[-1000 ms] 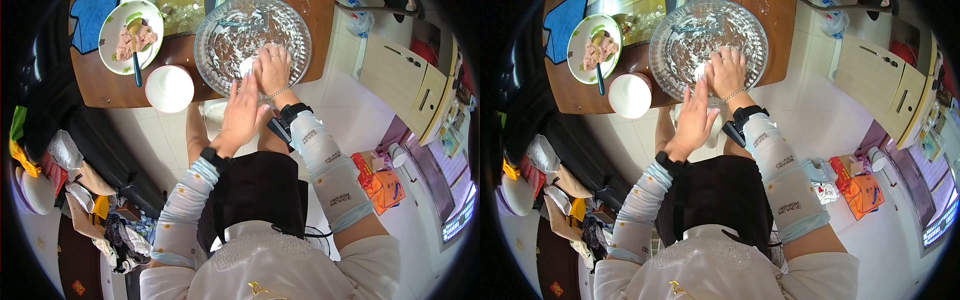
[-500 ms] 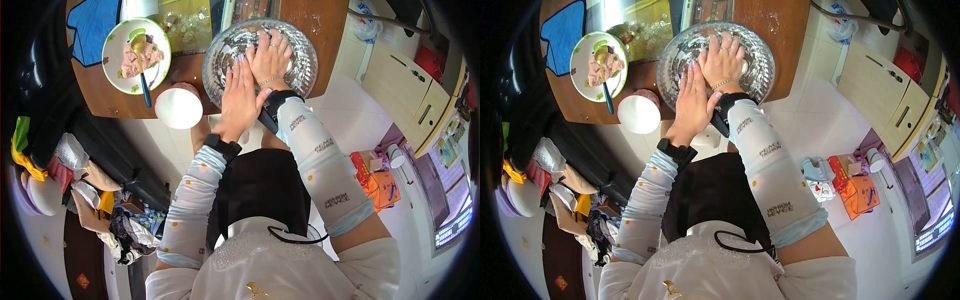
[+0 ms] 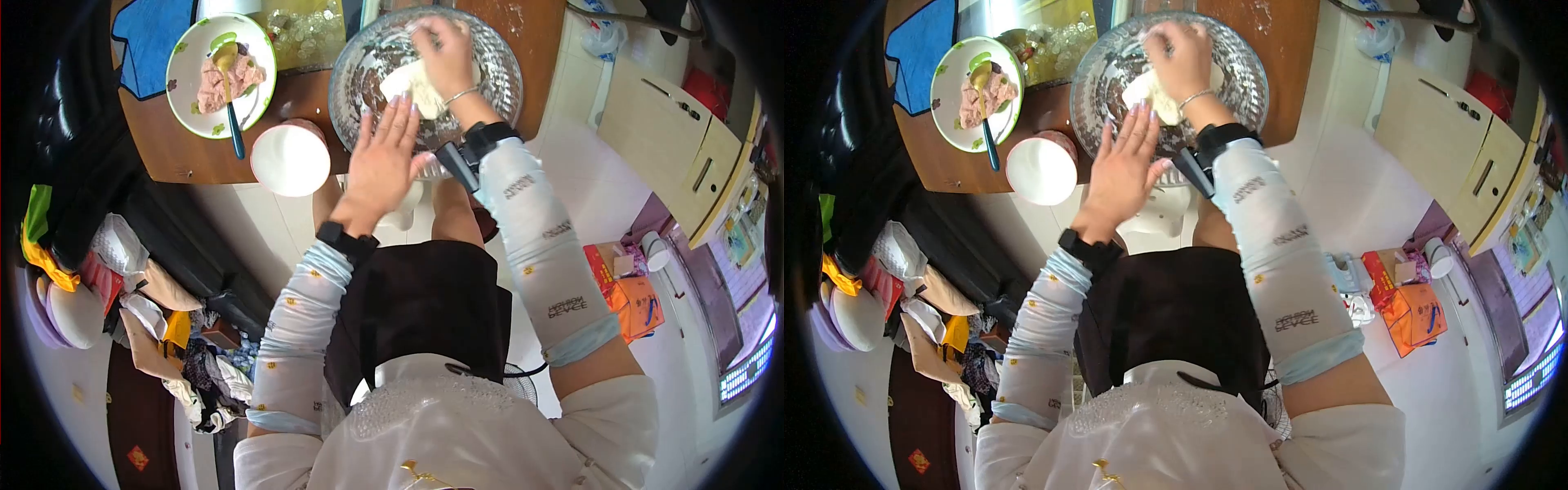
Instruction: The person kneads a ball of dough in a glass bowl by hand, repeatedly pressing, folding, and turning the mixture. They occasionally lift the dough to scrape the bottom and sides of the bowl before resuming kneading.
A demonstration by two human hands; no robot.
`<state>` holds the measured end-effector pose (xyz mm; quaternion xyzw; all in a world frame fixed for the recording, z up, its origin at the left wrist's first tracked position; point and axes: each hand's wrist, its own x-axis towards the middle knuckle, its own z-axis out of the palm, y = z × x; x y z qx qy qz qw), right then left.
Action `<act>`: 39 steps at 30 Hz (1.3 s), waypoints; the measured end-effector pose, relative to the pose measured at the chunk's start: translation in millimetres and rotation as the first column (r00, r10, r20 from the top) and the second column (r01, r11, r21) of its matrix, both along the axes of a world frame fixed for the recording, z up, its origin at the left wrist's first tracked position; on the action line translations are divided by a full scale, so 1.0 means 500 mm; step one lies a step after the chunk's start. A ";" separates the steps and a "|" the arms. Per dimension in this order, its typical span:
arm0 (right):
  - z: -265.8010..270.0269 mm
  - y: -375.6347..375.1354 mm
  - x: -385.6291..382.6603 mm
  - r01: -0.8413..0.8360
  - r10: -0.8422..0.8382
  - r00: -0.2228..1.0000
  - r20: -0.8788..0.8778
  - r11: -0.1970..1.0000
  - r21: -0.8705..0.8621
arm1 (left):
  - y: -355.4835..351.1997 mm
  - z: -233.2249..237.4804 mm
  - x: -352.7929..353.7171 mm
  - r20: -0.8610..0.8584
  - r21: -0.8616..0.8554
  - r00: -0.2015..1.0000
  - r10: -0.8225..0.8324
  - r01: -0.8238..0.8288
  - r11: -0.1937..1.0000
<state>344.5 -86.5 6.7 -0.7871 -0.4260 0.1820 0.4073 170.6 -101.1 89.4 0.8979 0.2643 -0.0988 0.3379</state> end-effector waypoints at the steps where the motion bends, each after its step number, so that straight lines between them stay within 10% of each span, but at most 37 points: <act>1: 0.006 -0.008 0.011 0.119 -0.096 0.937 -0.335 0.992 0.047 | 0.006 -0.003 -0.005 -0.023 0.033 0.999 -0.046 0.047 0.998; 3: 0.029 -0.033 0.038 0.243 -0.151 0.767 -0.623 0.968 0.066 | 0.016 -0.008 -0.010 -0.031 0.069 0.995 -0.097 0.099 0.993; 5: 0.058 -0.078 0.049 0.231 -0.270 0.945 -0.183 0.950 -0.210 | 0.028 -0.003 -0.011 0.049 0.007 0.999 -0.009 0.009 1.000; 10: 0.031 -0.075 -0.007 0.354 -0.332 0.934 0.134 0.803 -0.480 | 0.020 -0.018 -0.015 0.141 -0.297 0.934 0.327 -0.275 0.914; 12: 0.041 -0.058 -0.009 0.351 -0.426 0.905 0.021 0.717 -0.603 | 0.023 -0.016 -0.014 -0.098 -0.665 0.882 0.460 -0.402 0.629; 18: 0.148 -0.075 -0.040 0.084 -0.121 0.991 -0.064 0.905 -0.417 | -0.035 -0.031 -0.002 -0.013 -0.867 0.736 0.677 -0.346 0.359; 22: 0.160 -0.076 -0.056 0.012 -0.173 0.835 -0.522 0.955 -0.297 | -0.034 -0.012 -0.025 -0.113 -0.846 0.667 0.737 -0.453 0.280; 24: 0.145 -0.073 -0.043 0.073 -0.324 0.481 -0.815 0.941 -0.331 | 0.001 0.035 -0.024 -0.203 -0.731 0.679 0.706 -0.584 0.351; 26: 0.114 -0.065 -0.026 0.090 -0.359 0.586 -0.726 0.920 -0.383 | 0.024 0.062 -0.012 0.134 -0.291 0.793 0.595 -0.542 0.788; 30: 0.122 -0.045 -0.011 -0.093 -0.427 0.304 -0.852 0.876 -0.473 | 0.046 0.044 0.015 0.123 0.047 0.990 0.070 -0.076 0.996; 32: 0.088 -0.045 -0.018 -0.018 -0.311 0.761 -0.569 0.867 -0.498 | 0.053 0.035 0.006 0.095 0.078 0.995 0.010 -0.018 0.997; 33: 0.107 -0.037 -0.048 0.212 -0.310 0.945 -0.107 0.827 -0.521 | 0.054 0.032 -0.003 0.094 0.028 0.995 0.008 -0.011 1.000; 35: 0.125 -0.029 -0.102 0.241 -0.192 0.970 0.151 0.860 -0.450 | 0.058 0.034 -0.020 0.091 -0.020 0.996 -0.001 0.003 1.000; 37: 0.090 -0.047 -0.157 0.156 -0.048 0.964 0.263 0.899 -0.409 | 0.059 0.047 -0.036 0.093 -0.535 0.908 0.409 -0.301 0.790; 39: 0.066 -0.072 -0.190 0.100 0.048 0.925 0.378 0.927 -0.362 | 0.057 0.062 -0.061 0.100 -0.540 0.891 0.442 -0.324 0.777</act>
